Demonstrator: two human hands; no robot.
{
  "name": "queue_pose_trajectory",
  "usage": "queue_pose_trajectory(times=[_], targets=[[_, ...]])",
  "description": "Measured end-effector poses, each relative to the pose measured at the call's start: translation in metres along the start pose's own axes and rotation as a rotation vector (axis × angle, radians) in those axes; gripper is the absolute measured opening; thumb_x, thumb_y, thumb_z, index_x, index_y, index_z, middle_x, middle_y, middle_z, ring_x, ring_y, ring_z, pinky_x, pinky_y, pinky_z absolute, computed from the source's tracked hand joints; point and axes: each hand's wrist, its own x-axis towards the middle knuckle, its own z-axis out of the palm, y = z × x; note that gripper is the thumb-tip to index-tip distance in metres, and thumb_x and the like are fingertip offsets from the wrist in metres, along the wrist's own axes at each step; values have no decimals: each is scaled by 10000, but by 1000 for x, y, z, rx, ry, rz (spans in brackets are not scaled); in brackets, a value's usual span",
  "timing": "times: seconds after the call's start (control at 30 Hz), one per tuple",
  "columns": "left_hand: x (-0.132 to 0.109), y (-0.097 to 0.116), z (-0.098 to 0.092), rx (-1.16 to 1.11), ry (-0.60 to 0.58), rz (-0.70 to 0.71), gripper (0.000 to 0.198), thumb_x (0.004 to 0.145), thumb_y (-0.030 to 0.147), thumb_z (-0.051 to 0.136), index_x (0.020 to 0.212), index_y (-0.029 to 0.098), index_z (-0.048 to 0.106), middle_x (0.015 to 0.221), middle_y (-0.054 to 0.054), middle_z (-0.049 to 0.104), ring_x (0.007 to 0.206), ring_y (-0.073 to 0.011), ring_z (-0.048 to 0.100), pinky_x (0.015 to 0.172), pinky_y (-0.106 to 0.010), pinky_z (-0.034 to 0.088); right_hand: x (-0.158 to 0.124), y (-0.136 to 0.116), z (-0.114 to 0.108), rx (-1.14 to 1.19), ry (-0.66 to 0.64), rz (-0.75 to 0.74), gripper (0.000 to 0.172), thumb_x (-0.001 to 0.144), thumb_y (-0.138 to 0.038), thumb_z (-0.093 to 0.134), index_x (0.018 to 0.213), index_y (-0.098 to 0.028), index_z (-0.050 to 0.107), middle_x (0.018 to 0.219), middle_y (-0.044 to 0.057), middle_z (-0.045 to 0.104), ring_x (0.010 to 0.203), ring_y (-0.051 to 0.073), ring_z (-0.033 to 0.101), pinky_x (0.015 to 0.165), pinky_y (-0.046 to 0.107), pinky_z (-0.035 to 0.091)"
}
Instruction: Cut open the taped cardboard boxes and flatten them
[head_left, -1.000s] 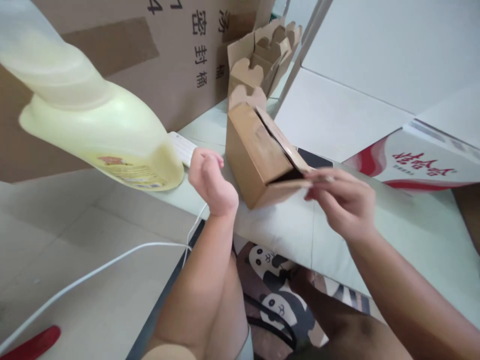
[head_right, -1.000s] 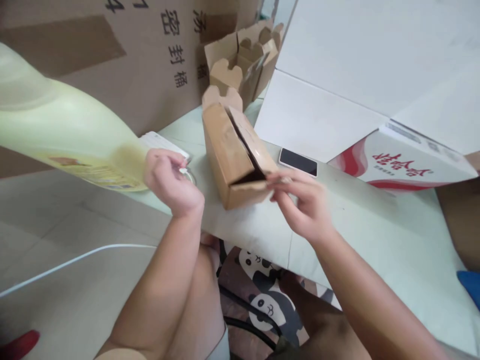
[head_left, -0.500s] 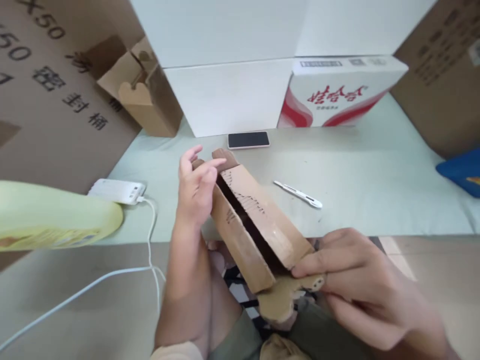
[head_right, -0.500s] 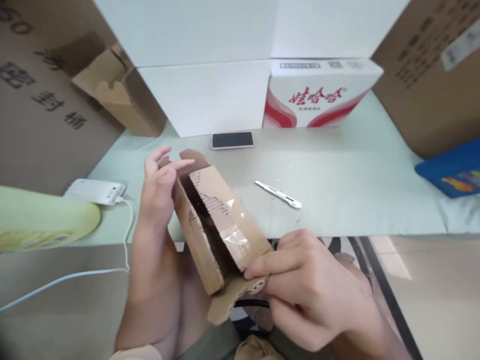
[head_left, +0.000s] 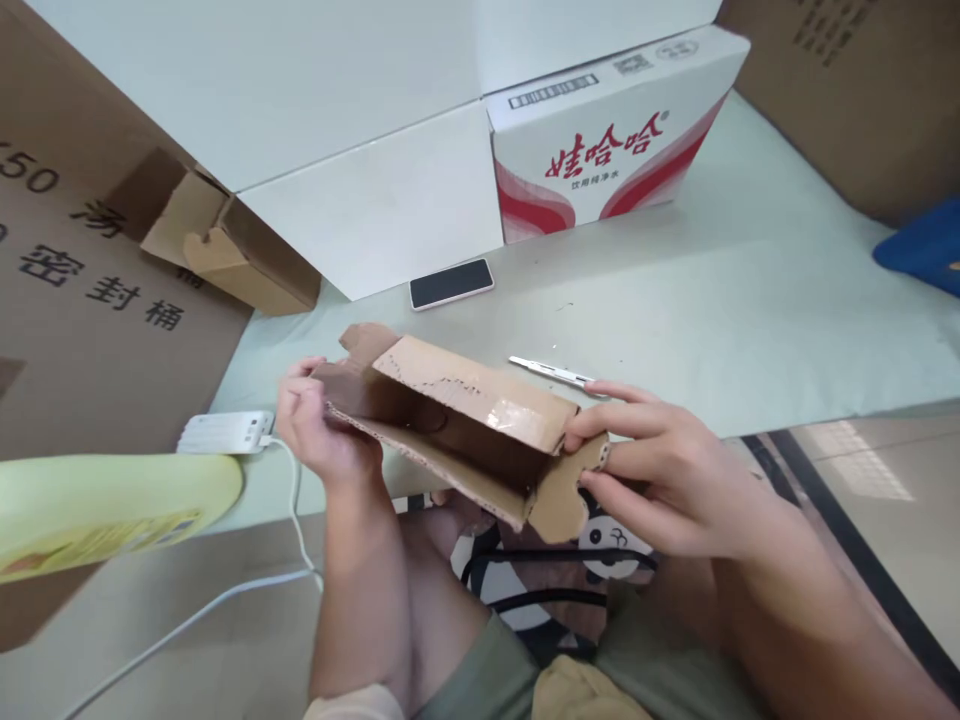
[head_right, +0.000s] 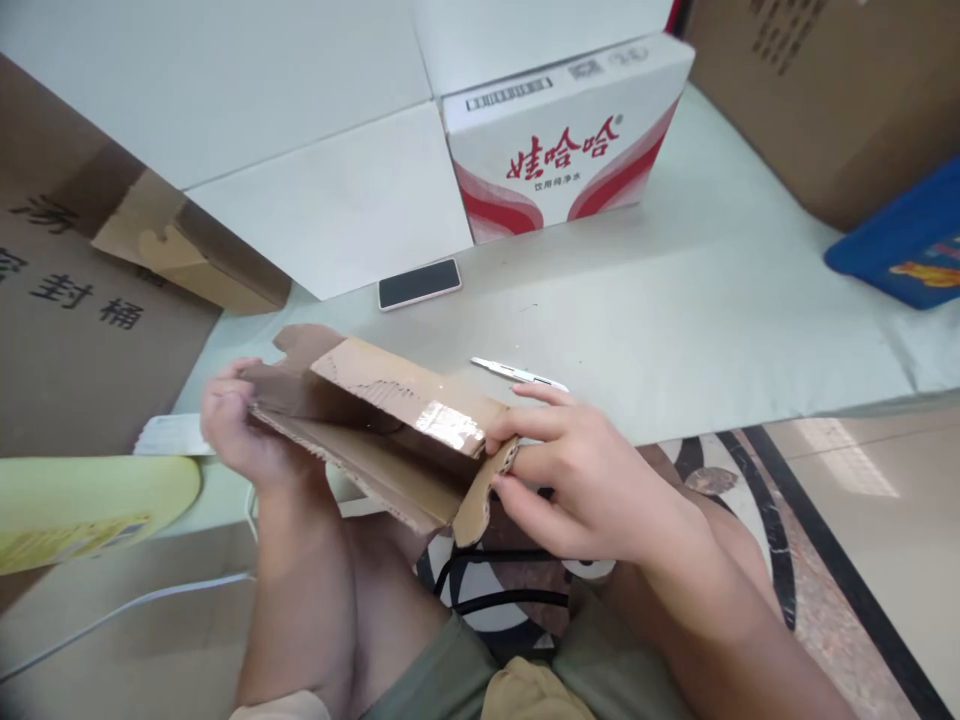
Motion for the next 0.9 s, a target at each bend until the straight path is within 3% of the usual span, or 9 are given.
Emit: queue_pose_trajectory(times=[0.1,0.3,0.4,0.53,0.63,0.73,0.83,0.9], targets=[[-5,-1,-1,-34,40,-22,264,693,308,599,586,206,381,754,-24,550,793,-188,543,832,-356,455,-1,11,3,3,45,12,327,890,-133,590,582,-200,502,886,11,794,727,130,745,964,404,526],[-11,0,-4,-104,-41,-90,295,756,375,559,663,227,321,693,-15,559,733,-204,577,793,-392,480,0,19,2,-1,81,-14,334,869,-123,593,552,-212,543,967,79,825,704,159,750,627,306,557],[-10,0,-6,-57,-20,-116,319,750,423,550,670,235,305,660,5,494,721,-198,580,815,-396,507,-2,21,3,-4,127,-18,321,863,-122,600,560,-224,576,1128,109,813,765,201,781,627,330,595],[-10,1,-11,-29,-101,-192,314,765,499,525,688,248,352,674,-7,589,794,-241,675,921,-467,543,-5,24,11,79,193,55,204,882,-138,597,723,-230,685,1383,132,709,1164,317,749,839,410,655],[-14,-1,-12,-34,-134,-189,297,786,526,517,695,259,424,610,-12,616,754,-253,692,927,-484,557,-4,26,21,143,238,132,176,941,-152,557,849,-251,670,1124,111,786,1283,330,687,991,479,623],[-18,-4,-12,-38,-217,-168,266,792,492,578,703,253,503,603,-22,643,765,-252,696,903,-459,564,1,28,33,193,258,163,139,973,-149,548,967,-278,603,803,32,731,1206,289,730,818,396,669],[-21,-7,-11,3,-274,-137,213,762,430,660,714,240,577,650,-32,676,822,-248,699,897,-431,560,4,30,44,182,287,238,99,977,-180,582,996,-277,573,861,44,723,1255,289,701,563,270,603],[-21,-8,-10,19,-271,-112,206,748,419,691,720,235,603,674,-35,677,828,-245,693,883,-421,560,4,32,47,159,331,264,60,978,-210,595,979,-267,579,948,63,734,1201,282,716,550,268,585]])
